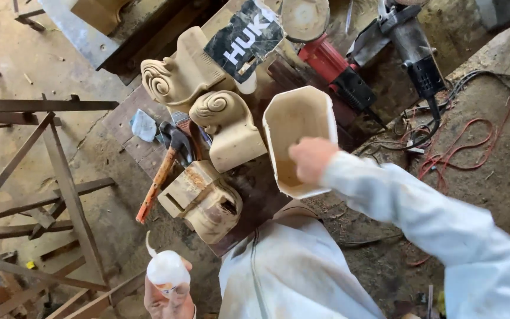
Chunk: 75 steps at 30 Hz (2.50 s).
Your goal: Applying wood filler or glue to a carved wooden component and using a hammer to secure a piece into a joint.
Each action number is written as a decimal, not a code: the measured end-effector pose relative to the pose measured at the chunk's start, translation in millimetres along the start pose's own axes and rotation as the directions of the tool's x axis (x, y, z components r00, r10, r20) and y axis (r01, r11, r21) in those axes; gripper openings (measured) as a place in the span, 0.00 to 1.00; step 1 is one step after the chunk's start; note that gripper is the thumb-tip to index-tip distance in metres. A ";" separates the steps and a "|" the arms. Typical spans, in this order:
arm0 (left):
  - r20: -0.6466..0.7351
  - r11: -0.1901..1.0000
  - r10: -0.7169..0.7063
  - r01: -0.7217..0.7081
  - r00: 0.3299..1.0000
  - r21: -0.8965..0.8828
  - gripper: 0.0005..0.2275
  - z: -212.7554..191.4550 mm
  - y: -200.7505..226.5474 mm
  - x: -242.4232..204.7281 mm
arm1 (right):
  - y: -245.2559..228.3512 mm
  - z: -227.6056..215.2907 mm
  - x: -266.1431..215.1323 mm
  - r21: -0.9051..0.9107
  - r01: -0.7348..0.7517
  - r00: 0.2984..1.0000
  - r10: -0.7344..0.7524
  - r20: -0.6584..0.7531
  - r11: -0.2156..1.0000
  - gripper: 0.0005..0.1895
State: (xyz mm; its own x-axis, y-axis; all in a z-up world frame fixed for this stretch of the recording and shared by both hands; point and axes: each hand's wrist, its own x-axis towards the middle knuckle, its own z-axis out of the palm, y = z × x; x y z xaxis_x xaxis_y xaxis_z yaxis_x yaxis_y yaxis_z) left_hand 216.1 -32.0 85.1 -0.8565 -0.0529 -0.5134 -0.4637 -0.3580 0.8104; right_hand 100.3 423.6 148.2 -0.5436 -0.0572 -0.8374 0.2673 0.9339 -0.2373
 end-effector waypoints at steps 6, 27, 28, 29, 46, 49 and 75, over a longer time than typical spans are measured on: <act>0.030 0.820 0.555 -0.553 0.831 0.149 0.36 25.7 -16.7 -11.9 | 11.2 79.7 98.5 -0.160 0.007 0.996 0.007 0.087 0.987 0.11; 0.362 0.514 0.494 -0.601 0.791 0.611 0.27 17.3 12.9 -9.4 | 18.7 42.4 65.0 -0.095 -0.031 0.994 0.021 -0.104 0.995 0.07; 0.368 0.513 0.486 -0.600 0.793 0.614 0.27 18.5 15.3 -10.5 | 27.8 46.1 67.6 -0.086 -0.032 0.995 0.024 -0.100 0.996 0.07; 0.369 0.512 0.461 -0.581 0.807 0.632 0.26 19.9 17.8 -11.5 | 36.9 49.9 70.3 -0.148 -0.024 0.990 0.003 -0.142 0.989 0.09; 0.586 0.119 0.449 -0.696 0.674 0.708 0.24 81.0 67.4 -10.1 | -54.1 -4.9 -52.5 0.062 0.657 0.620 -0.491 -0.612 0.752 0.06; 0.661 -0.006 0.440 -0.734 0.608 0.680 0.25 87.2 75.2 -10.4 | -75.3 10.2 -39.7 0.043 0.771 0.521 -0.590 -0.617 0.636 0.02; 0.748 -0.073 0.371 -0.786 0.551 0.614 0.23 92.5 73.3 -6.4 | -87.1 70.9 21.9 0.097 0.749 0.567 -0.559 -0.605 0.655 0.01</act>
State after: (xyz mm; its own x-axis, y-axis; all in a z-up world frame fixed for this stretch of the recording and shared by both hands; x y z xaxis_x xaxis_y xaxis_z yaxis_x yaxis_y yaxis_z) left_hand 166.6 28.3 173.9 -0.8131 0.5354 0.2287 0.5673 0.6405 0.5176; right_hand 121.5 316.0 115.6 -0.9389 -0.3413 -0.0448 -0.1548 0.5348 -0.8307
